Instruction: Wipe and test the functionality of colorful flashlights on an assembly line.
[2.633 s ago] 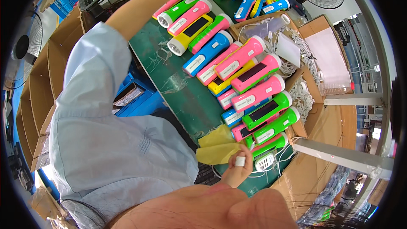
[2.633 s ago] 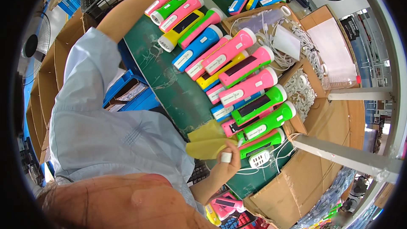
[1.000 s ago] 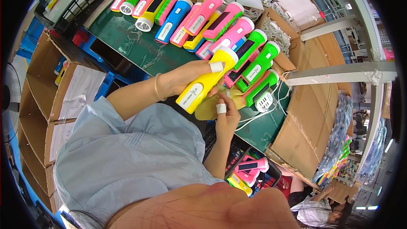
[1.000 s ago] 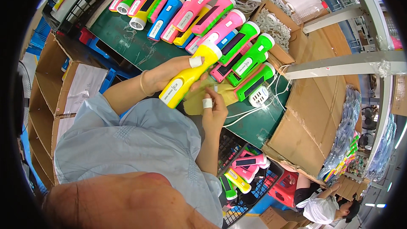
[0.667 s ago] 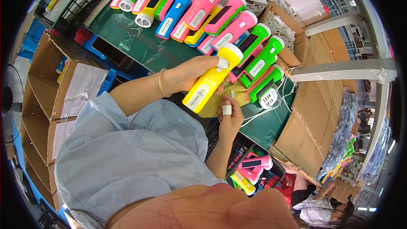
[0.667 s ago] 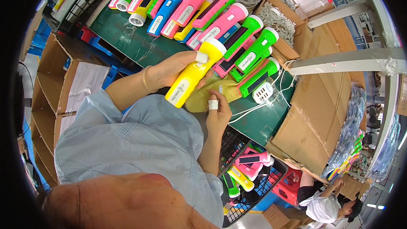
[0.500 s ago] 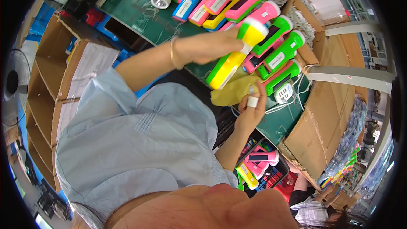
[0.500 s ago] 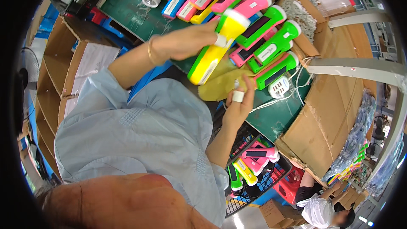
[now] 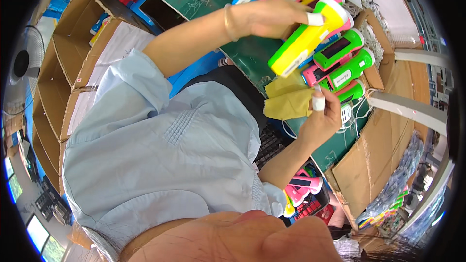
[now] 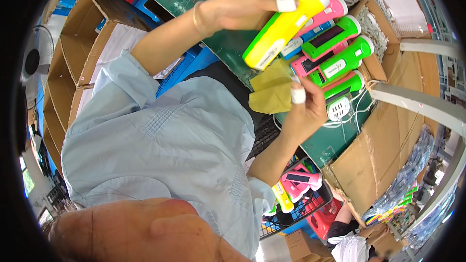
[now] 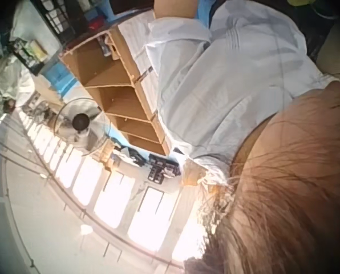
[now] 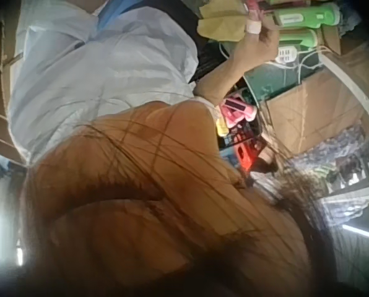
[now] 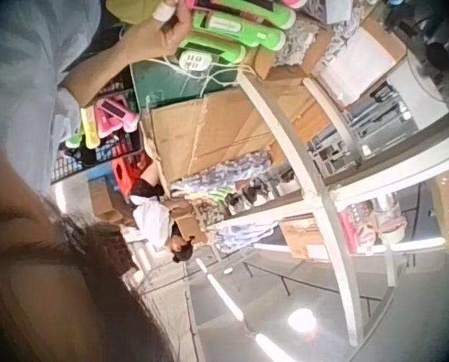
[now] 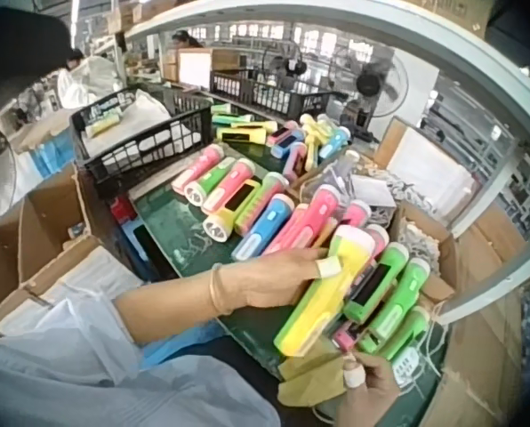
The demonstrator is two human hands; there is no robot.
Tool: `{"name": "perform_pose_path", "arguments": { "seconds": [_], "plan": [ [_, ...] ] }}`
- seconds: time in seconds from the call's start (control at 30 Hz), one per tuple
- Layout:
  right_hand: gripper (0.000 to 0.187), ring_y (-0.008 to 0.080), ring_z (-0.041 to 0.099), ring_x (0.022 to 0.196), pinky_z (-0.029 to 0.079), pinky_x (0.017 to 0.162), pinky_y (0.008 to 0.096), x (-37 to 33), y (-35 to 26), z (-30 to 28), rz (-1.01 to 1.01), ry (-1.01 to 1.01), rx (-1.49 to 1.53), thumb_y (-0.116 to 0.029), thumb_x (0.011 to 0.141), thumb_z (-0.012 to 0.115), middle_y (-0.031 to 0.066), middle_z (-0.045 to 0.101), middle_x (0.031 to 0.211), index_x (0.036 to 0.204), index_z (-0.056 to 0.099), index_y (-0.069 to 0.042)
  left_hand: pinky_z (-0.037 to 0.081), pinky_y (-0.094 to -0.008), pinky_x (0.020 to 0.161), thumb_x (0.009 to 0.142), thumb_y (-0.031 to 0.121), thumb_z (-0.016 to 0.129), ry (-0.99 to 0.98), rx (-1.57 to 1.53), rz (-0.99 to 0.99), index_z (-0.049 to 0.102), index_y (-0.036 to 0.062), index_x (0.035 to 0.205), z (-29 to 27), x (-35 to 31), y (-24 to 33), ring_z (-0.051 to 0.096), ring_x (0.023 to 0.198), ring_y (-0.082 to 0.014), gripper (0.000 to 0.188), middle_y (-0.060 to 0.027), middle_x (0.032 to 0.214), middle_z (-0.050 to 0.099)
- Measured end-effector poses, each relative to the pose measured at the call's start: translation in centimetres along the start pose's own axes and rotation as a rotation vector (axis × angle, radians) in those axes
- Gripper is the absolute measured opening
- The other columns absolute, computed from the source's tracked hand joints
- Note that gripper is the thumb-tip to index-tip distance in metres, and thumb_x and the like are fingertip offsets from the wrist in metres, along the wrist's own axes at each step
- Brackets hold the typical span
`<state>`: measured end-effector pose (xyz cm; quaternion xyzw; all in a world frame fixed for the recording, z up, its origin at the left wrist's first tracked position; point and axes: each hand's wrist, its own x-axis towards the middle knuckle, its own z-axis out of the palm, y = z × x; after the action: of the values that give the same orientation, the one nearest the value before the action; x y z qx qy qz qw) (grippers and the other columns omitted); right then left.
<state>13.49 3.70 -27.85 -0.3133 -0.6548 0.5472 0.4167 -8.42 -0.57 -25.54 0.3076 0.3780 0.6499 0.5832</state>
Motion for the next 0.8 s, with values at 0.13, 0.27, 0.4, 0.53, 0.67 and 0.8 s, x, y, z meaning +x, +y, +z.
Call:
{"name": "perform_pose_path", "arguments": {
  "seconds": [0.13,0.27,0.4,0.53,0.67,0.8],
  "plan": [
    [0.018,0.0213,0.057,0.073,0.046,0.066,0.0290,0.5,-2.4,3.3,-0.466,-0.108,-0.573,0.004,0.069,0.064,0.0097,0.057,0.081,0.086,0.060,0.000,0.046,-0.0294,0.080,0.090,0.034,0.050,0.063,-0.110,-0.007,0.046,-0.0005,0.118,1.5,-2.0,-2.7,0.056,0.093,-0.0152,0.045,-0.0096,0.104,0.057],
    [0.021,0.0255,0.056,0.075,0.044,0.064,0.0320,1.2,-2.6,3.1,-0.587,-0.268,-0.715,0.007,0.066,0.062,0.0101,0.056,0.081,0.084,0.059,-0.003,0.047,-0.0275,0.071,0.088,0.042,0.050,0.140,0.081,0.120,0.045,0.0018,0.114,2.9,-2.0,-3.8,0.055,0.083,-0.0141,0.048,-0.0084,0.095,0.055],
    [0.024,0.0227,0.055,0.072,0.044,0.061,0.0299,0.3,-4.6,1.7,-0.294,-0.719,-0.189,-0.003,0.064,0.071,0.0085,0.056,0.082,0.084,0.059,-0.003,0.045,-0.0296,0.066,0.083,0.056,0.048,-0.158,-0.283,0.297,0.041,0.0027,0.116,1.6,-1.3,-4.4,0.052,0.075,-0.0177,0.063,-0.0075,0.088,0.050],
    [0.028,0.0232,0.047,0.069,0.039,0.058,0.0321,-2.2,-1.3,2.2,-0.815,-0.560,-0.487,-0.001,0.061,0.067,0.0076,0.050,0.082,0.088,0.060,-0.004,0.043,-0.0285,0.070,0.082,0.059,0.046,-0.349,-0.925,0.158,0.043,0.0057,0.112,1.6,-0.9,-4.8,0.046,0.076,-0.0160,0.061,-0.0050,0.090,0.047],
    [0.036,0.0250,0.048,0.069,0.040,0.058,0.0325,-2.6,-2.8,2.6,-0.612,-0.382,-0.411,-0.006,0.062,0.074,0.0076,0.048,0.080,0.096,0.061,-0.007,0.042,-0.0300,0.074,0.081,0.063,0.043,-0.391,-0.803,0.232,0.043,0.0076,0.111,1.4,-1.4,-4.6,0.044,0.079,-0.0177,0.063,-0.0039,0.087,0.046],
    [0.038,0.0212,0.048,0.068,0.039,0.057,0.0309,-2.2,-1.8,3.1,-0.866,-0.435,-0.577,-0.005,0.060,0.072,0.0051,0.049,0.078,0.096,0.062,-0.006,0.040,-0.0329,0.080,0.079,0.066,0.042,-0.322,-0.803,0.240,0.044,0.0077,0.109,3.0,-1.2,-5.3,0.044,0.085,-0.0201,0.066,-0.0038,0.085,0.047]
  ]
}}
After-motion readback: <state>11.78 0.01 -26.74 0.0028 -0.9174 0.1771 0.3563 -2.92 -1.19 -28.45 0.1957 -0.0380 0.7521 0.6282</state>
